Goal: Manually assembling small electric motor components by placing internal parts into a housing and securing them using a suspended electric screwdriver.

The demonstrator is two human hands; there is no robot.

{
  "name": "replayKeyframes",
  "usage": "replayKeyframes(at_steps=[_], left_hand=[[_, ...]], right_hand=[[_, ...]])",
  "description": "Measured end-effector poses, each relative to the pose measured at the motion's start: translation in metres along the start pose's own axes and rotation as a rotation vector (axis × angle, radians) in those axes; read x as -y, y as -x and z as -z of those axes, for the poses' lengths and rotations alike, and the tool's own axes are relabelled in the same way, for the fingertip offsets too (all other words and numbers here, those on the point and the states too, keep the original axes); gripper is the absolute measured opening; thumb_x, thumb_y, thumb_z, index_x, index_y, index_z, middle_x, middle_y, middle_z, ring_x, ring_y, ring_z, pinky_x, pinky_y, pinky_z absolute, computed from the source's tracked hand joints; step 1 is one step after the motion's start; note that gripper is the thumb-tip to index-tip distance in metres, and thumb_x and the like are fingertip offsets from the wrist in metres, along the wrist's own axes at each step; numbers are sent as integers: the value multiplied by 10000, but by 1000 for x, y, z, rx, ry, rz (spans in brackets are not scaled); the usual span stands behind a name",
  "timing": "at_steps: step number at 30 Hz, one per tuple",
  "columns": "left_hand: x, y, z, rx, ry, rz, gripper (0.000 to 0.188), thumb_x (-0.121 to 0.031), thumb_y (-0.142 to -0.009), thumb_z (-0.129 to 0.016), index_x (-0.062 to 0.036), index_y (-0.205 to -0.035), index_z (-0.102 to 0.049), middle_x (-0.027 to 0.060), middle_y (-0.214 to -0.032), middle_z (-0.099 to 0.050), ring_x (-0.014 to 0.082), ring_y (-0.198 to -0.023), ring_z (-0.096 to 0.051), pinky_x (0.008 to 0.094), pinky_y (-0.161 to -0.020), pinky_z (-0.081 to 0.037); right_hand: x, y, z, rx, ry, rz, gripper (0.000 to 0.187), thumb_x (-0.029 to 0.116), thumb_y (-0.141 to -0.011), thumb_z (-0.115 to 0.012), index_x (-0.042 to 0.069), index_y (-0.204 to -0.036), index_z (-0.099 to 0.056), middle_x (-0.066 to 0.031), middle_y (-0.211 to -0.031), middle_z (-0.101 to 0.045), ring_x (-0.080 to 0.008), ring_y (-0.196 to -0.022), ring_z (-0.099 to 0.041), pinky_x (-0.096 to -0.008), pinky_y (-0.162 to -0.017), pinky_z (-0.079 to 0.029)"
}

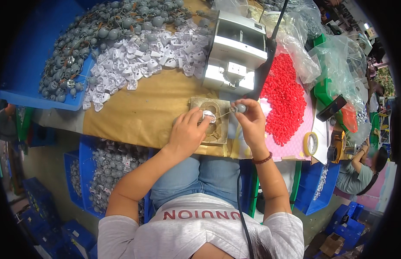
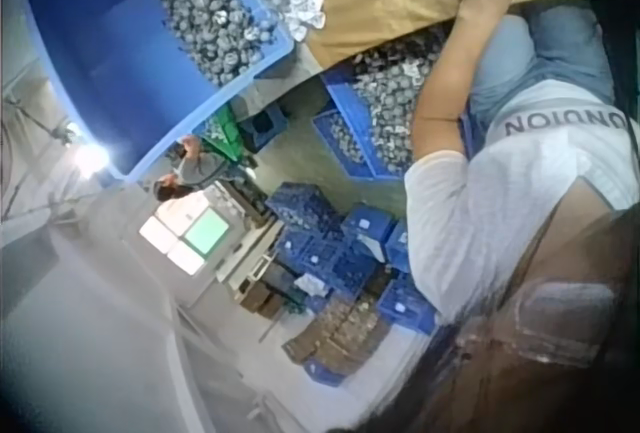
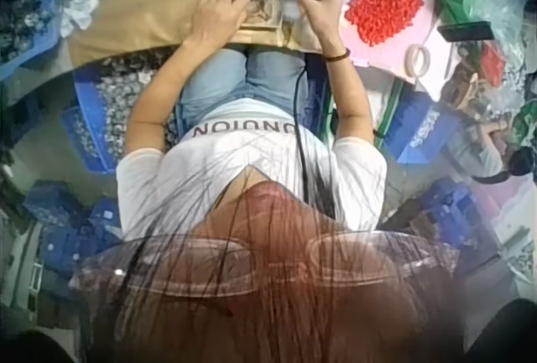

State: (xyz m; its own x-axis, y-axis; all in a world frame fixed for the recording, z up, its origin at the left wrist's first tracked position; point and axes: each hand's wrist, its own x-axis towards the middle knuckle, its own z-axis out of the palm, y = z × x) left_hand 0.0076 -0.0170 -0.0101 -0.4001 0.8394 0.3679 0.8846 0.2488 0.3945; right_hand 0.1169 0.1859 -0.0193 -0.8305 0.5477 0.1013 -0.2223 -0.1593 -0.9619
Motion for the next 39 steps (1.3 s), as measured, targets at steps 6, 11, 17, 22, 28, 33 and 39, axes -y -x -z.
replayKeyframes(at_steps=[6,11,17,22,28,33,39], left_hand=[[6,1,-1,7,7,-21,425,-49,-754,-710,-76,-1177,-673,136,-1179,-589,334,-1229,-568,443,-960,-486],[9,2,0,-20,14,-42,390,-58,-757,-714,-72,-1146,-686,141,-1168,-609,336,-1220,-583,445,-943,-495],[11,1,-2,-50,38,-47,311,-61,-760,-716,-63,-1070,-691,144,-1137,-622,338,-1194,-601,443,-928,-503],[12,-5,-1,-24,50,10,317,-87,-780,-726,-67,-1091,-668,117,-1109,-626,321,-1117,-620,434,-902,-505],[-2,-31,6,-64,54,115,376,-125,-774,-746,-75,-1132,-642,81,-1019,-615,287,-1008,-601,419,-865,-494],[1,-31,1,-1,12,126,359,-141,-763,-743,-86,-1105,-648,72,-976,-600,278,-988,-586,408,-833,-484],[1,-31,-3,-37,24,100,343,-134,-762,-734,-89,-1090,-646,70,-960,-594,275,-966,-584,406,-822,-482]], right_hand=[[18,-21,-10,261,-336,-419,419,-60,-888,-677,15,-1275,-537,-93,-1049,-673,-193,-941,-690,-309,-846,-578],[32,-31,-29,363,403,-347,357,54,-852,-770,-5,-1169,-617,-85,-993,-679,-148,-857,-660,-288,-733,-557],[21,-24,-33,308,879,144,322,106,-781,-818,13,-1041,-652,-100,-926,-637,-253,-849,-592,-369,-734,-496],[5,-11,-36,190,885,139,409,109,-775,-821,27,-1121,-620,-103,-940,-610,-291,-886,-564,-383,-753,-481],[7,-10,-39,148,818,129,517,80,-792,-799,27,-1249,-565,-119,-989,-589,-293,-879,-553,-387,-763,-478],[15,-57,1,-360,1049,655,554,62,-856,-719,-7,-1352,-482,-169,-1123,-587,-310,-956,-573,-382,-814,-484],[13,-98,37,-342,610,176,499,100,-939,-689,-30,-1364,-462,-101,-1146,-628,-150,-1026,-603,-297,-896,-488]])
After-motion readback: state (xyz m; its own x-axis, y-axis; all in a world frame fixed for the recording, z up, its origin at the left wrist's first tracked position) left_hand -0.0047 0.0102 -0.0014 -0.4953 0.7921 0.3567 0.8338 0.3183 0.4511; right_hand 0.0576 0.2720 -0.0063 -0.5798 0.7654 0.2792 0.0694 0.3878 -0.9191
